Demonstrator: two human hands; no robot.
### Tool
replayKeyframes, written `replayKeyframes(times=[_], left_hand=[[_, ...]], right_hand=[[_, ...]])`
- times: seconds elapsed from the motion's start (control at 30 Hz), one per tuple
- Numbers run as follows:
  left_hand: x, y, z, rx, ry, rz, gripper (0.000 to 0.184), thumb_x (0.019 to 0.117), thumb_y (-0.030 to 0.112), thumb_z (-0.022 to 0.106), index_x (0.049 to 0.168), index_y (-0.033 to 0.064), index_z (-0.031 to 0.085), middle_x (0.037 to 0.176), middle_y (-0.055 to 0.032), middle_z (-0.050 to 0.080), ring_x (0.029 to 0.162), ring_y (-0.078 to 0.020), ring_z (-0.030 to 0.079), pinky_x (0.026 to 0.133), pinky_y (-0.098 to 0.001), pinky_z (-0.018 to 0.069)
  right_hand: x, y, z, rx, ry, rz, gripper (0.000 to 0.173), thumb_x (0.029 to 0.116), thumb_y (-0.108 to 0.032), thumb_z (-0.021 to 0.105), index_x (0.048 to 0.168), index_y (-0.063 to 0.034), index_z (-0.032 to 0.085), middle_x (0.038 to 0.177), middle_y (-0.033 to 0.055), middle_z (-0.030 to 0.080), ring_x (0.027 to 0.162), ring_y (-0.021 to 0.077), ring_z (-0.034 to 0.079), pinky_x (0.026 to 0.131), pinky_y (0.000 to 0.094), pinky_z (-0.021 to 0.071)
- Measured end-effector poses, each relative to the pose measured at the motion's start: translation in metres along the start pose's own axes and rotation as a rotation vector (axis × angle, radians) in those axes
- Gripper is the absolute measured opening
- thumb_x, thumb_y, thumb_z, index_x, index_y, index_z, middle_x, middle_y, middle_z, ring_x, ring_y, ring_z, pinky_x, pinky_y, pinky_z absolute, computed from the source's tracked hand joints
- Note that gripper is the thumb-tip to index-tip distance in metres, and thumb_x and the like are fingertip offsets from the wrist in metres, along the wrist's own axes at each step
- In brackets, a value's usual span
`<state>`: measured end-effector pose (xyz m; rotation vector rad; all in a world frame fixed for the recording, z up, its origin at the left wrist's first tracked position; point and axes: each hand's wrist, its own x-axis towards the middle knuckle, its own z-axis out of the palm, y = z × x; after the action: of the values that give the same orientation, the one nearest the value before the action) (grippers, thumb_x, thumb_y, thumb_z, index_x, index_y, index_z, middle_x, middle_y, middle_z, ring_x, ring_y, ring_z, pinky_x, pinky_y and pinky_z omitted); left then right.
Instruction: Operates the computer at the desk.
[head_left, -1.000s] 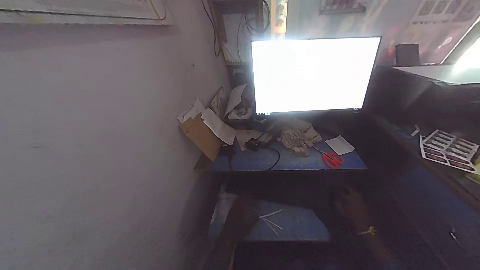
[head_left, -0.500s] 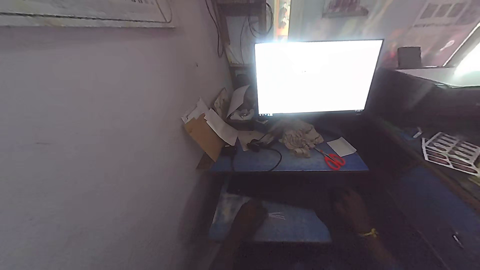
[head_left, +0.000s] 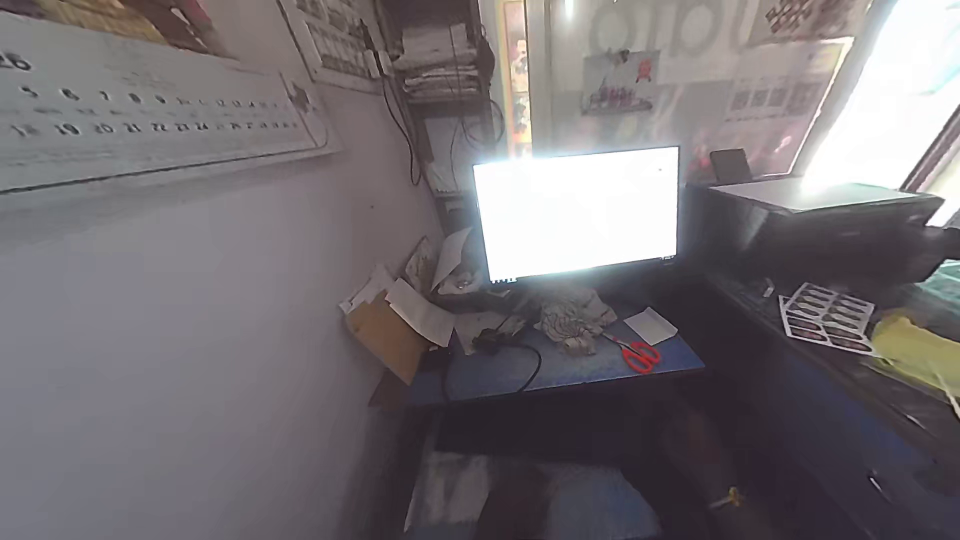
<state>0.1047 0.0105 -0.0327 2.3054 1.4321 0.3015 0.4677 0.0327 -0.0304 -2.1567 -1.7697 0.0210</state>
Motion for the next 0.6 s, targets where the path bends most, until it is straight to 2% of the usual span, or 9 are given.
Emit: replayKeyframes(times=[0.07,0.13,0.2,0.27,0.33,0.4,0.43,0.5,0.6], left_hand=[[-0.002,0.000,-0.001,-0.027,0.100,0.028,0.038,0.1057,0.038,0.052,0.129,0.0141,0.071,0.133,-0.0115,0.068,0.124,-0.0276,0.064,0.106,-0.0470,0.0520],[-0.008,0.004,-0.010,-0.015,0.134,0.025,0.037,0.1060,0.036,0.052,0.130,0.0137,0.070,0.135,-0.0109,0.066,0.123,-0.0271,0.065,0.103,-0.0472,0.0539],[-0.014,0.007,-0.021,0.044,0.158,0.003,0.038,0.1056,0.034,0.052,0.135,0.0149,0.067,0.134,-0.0103,0.067,0.121,-0.0279,0.067,0.099,-0.0483,0.0561],[-0.018,0.007,-0.030,0.016,0.173,-0.053,0.045,0.1048,0.035,0.053,0.147,0.0184,0.058,0.133,-0.0099,0.069,0.118,-0.0282,0.069,0.099,-0.0494,0.0564],[-0.021,0.009,-0.044,-0.063,0.127,-0.138,0.055,0.1056,0.036,0.052,0.158,0.0216,0.043,0.129,-0.0121,0.070,0.115,-0.0307,0.070,0.099,-0.0531,0.0545],[-0.021,0.008,-0.056,-0.112,0.065,-0.210,0.062,0.1076,0.033,0.048,0.164,0.0199,0.026,0.126,-0.0185,0.070,0.113,-0.0369,0.069,0.100,-0.0568,0.0526],[-0.021,0.007,-0.060,-0.148,0.069,-0.231,0.062,0.1081,0.031,0.047,0.165,0.0174,0.024,0.126,-0.0216,0.069,0.113,-0.0396,0.069,0.101,-0.0579,0.0518],[-0.024,0.003,-0.069,-0.207,0.095,-0.270,0.054,0.1086,0.027,0.047,0.160,0.0143,0.037,0.127,-0.0222,0.069,0.114,-0.0402,0.068,0.102,-0.0579,0.0507],[-0.033,-0.022,-0.066,-0.123,0.131,-0.304,0.038,0.1098,0.027,0.044,0.133,0.0046,0.065,0.114,-0.0210,0.073,0.108,-0.0379,0.070,0.100,-0.0556,0.0521]], right_hand=[[0.001,0.001,0.000,0.015,-0.007,0.005,0.051,0.0967,-0.033,0.062,0.140,-0.0048,0.062,0.146,0.0283,0.053,0.135,0.0433,0.053,0.112,0.0558,0.0442],[0.000,0.002,-0.001,0.058,-0.036,0.004,0.054,0.0955,-0.030,0.065,0.142,-0.0047,0.060,0.151,0.0282,0.049,0.139,0.0439,0.049,0.115,0.0555,0.0413],[0.002,0.006,0.004,0.082,-0.059,-0.003,0.051,0.0952,-0.030,0.066,0.139,-0.0044,0.062,0.153,0.0266,0.047,0.142,0.0434,0.046,0.116,0.0553,0.0396],[0.004,0.010,0.011,0.087,-0.061,-0.012,0.050,0.0953,-0.032,0.066,0.136,-0.0042,0.064,0.152,0.0260,0.048,0.141,0.0433,0.046,0.116,0.0560,0.0392],[0.003,0.013,0.015,0.079,-0.048,-0.016,0.051,0.0953,-0.035,0.066,0.137,-0.0060,0.065,0.152,0.0246,0.049,0.141,0.0425,0.047,0.117,0.0562,0.0386],[0.002,0.015,0.019,0.066,-0.024,-0.029,0.054,0.0941,-0.036,0.066,0.138,-0.0058,0.063,0.150,0.0251,0.051,0.141,0.0426,0.048,0.117,0.0560,0.0389],[0.001,0.016,0.018,0.069,-0.023,-0.034,0.055,0.0940,-0.036,0.067,0.140,-0.0060,0.062,0.150,0.0250,0.051,0.141,0.0425,0.047,0.117,0.0556,0.0389],[0.000,0.015,0.014,0.072,-0.037,-0.036,0.055,0.0949,-0.034,0.066,0.142,-0.0058,0.060,0.151,0.0259,0.050,0.142,0.0424,0.047,0.117,0.0550,0.0388],[-0.002,0.007,0.002,0.069,-0.097,-0.034,0.054,0.0983,-0.033,0.061,0.144,-0.0055,0.058,0.149,0.0266,0.051,0.140,0.0420,0.048,0.116,0.0550,0.0398]])
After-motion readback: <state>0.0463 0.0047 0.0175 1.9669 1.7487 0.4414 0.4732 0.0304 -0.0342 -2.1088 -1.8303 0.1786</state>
